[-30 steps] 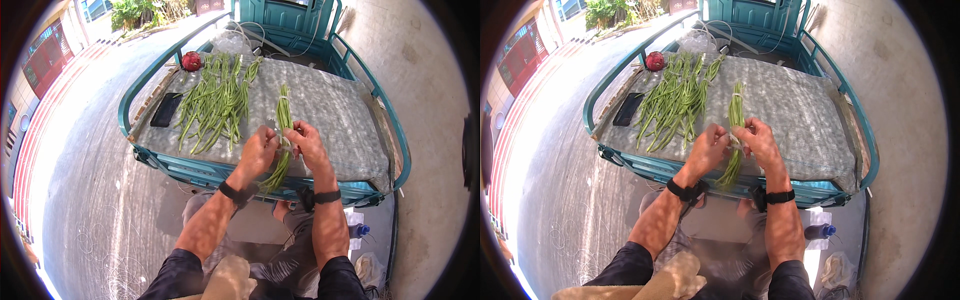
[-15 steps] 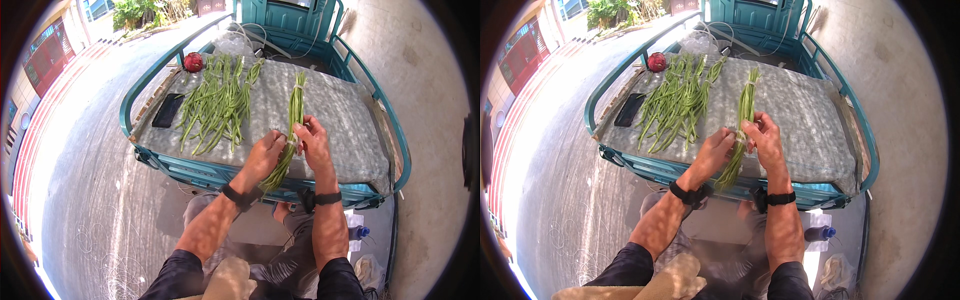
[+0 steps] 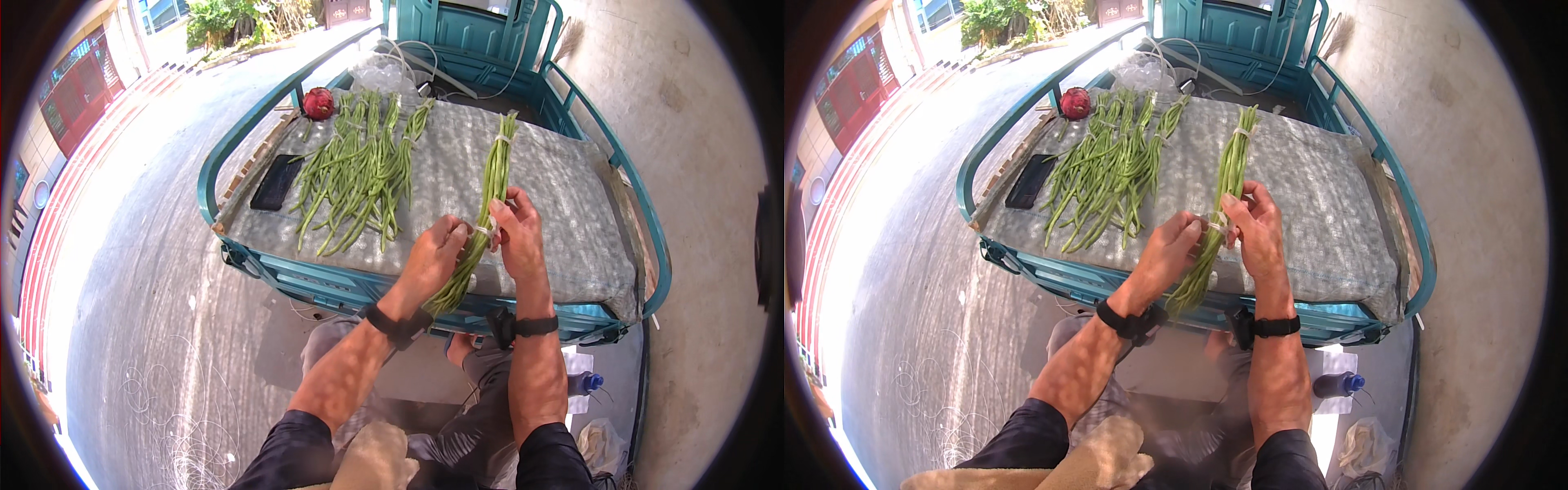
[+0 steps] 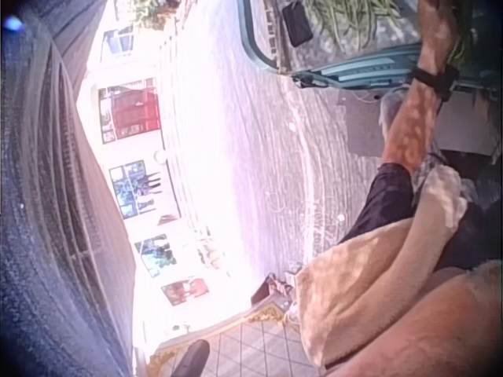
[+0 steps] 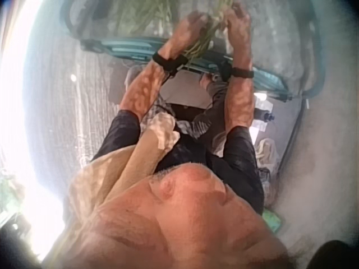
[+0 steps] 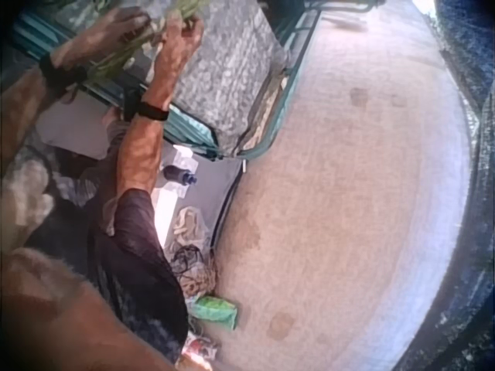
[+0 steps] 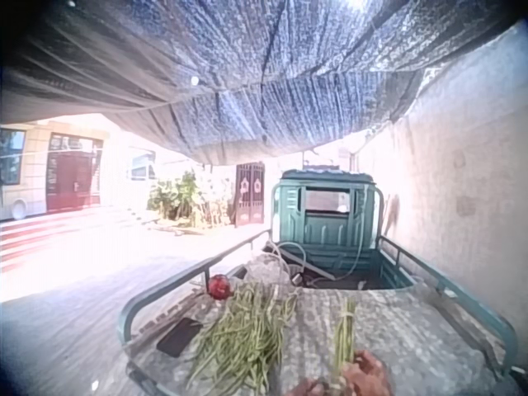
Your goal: The person gathers long green beans into bundles and ties them with white string while sitting in the back of a small vehicle.
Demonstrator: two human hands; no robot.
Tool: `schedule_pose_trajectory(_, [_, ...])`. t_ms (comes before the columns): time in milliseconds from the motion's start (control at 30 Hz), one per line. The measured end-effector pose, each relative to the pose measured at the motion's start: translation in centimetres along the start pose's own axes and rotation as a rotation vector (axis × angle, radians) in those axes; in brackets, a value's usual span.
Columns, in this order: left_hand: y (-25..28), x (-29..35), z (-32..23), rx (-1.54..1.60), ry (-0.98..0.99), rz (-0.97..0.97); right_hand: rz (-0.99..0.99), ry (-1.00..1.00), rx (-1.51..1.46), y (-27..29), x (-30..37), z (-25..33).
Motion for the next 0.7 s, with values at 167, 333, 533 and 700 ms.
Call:
schedule_pose_trajectory(167, [-0.6,0.6,-1.2,-0.026,0.037,0.013,0.004,0.003,-0.020,0.7,0.3,0.1])
schedule_pose_trajectory(333, [-1.0,0.7,-1.0,-0.041,0.020,0.048,0.021,0.064,-0.050,0.9,0.6,1.0])
schedule_pose_trajectory(533, [-1.0,0.4,-0.7,-0.178,0.003,-0.007,-0.030,0.167,0.122,1.4,1.1,2.5])
schedule_pose_trajectory(700, [-1.6,0.3,-1.0,-0.248,0.042,0.083,-0.168,0.302,0.086,2.3,1.2,3.3])
Point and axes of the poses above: each hand's wrist, its own x-axis away from the middle knuckle, its own y-axis out of the back of the hand, z = x × y, the point moved 3 cm from there along -x, towards the middle knuckle, and after that the axes turned 3 degrees about x, right-handed, at the moved point
